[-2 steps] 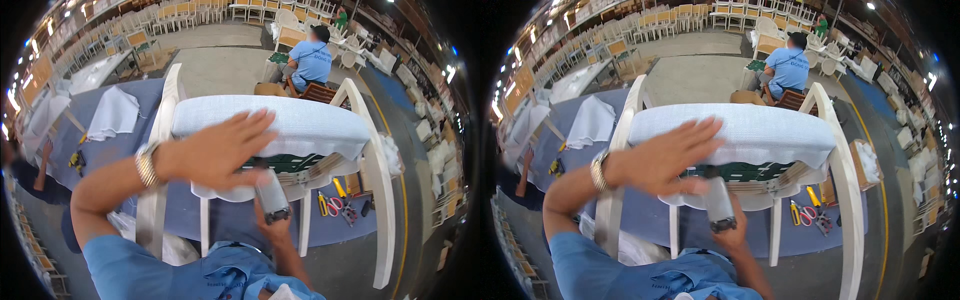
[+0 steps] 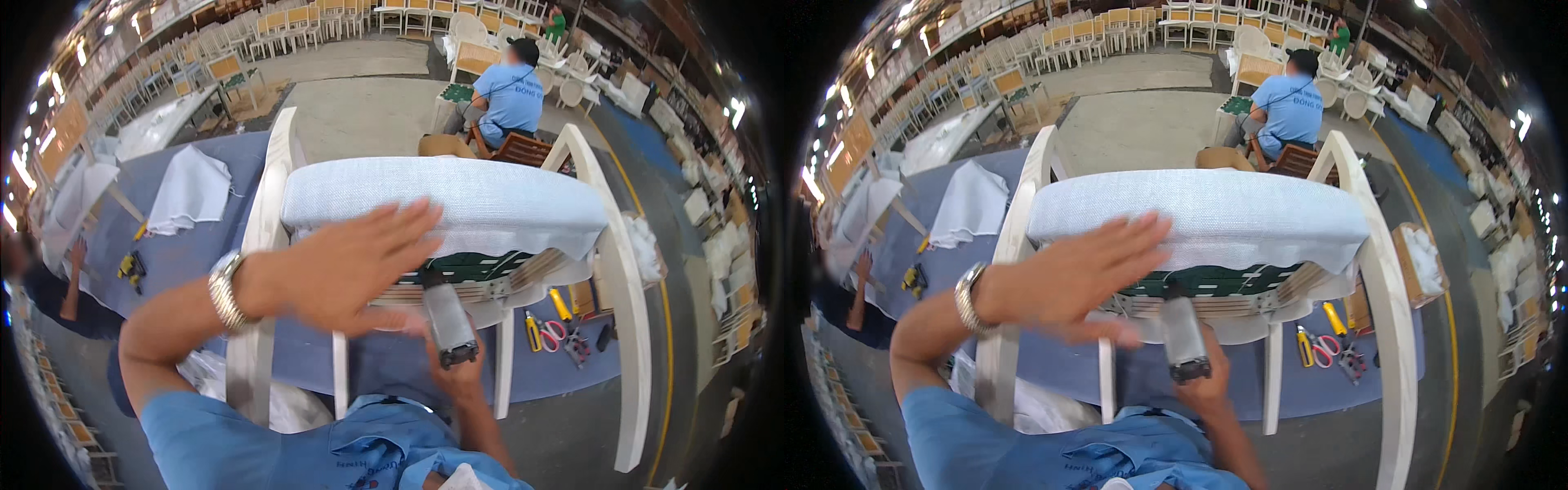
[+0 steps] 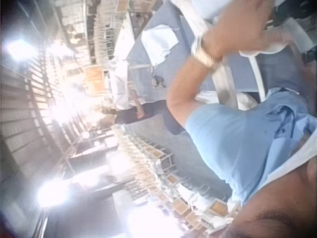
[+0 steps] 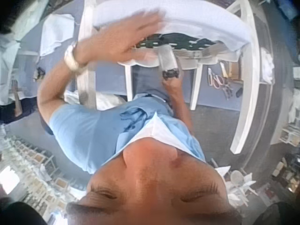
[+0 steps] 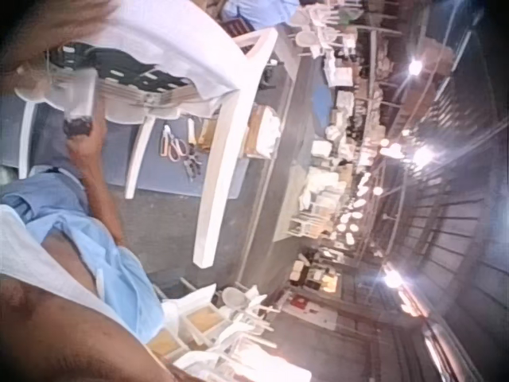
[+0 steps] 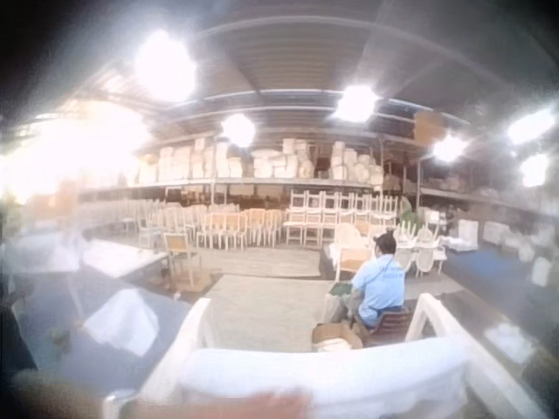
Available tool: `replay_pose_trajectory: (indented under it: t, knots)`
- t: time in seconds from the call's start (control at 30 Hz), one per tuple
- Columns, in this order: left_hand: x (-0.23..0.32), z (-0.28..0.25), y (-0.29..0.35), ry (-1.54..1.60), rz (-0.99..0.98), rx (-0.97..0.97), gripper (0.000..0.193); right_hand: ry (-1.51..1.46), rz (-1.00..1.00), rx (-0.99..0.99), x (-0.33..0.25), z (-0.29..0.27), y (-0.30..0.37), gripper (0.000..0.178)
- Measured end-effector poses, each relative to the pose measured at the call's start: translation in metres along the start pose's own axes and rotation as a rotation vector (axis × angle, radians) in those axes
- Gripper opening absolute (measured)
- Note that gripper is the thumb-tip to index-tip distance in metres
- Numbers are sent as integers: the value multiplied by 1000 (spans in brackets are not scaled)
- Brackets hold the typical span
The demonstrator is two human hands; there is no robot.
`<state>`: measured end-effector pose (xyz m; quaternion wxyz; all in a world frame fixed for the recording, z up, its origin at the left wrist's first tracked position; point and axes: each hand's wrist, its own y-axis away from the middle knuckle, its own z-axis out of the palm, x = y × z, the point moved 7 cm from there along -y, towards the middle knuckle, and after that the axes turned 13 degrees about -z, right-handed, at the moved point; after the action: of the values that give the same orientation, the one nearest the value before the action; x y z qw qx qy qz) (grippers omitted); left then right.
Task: The person staples white fabric onto the underside of a white wooden chair seat using a handheld staple gun. They repeatedly pull and smooth the fabric, then drive staples along the edges to secure it. The person also uses a yellow utility knife to trim excess fabric and adjusts the fabric position by hand.
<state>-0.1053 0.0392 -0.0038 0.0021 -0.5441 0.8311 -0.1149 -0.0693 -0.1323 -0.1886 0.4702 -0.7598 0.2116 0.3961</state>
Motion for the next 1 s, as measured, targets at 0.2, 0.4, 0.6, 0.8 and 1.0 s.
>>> replay_pose_trajectory:
  t: [0.2,0.4,0.6,0.8,1.0]
  knots:
    - [-47,-69,-2,502,-136,-102,84,95,337,-22,54,-12,66,47]
    - [-161,-90,-66,482,-460,48,87,39,350,-176,53,6,74,47]
    - [-167,-23,-71,332,-528,-396,91,30,258,-168,60,-2,79,58]
    - [-168,-9,-49,318,-564,-343,97,128,417,-264,64,-4,89,58]
    - [-132,11,-80,375,-503,-453,100,162,322,-318,70,-5,102,65]
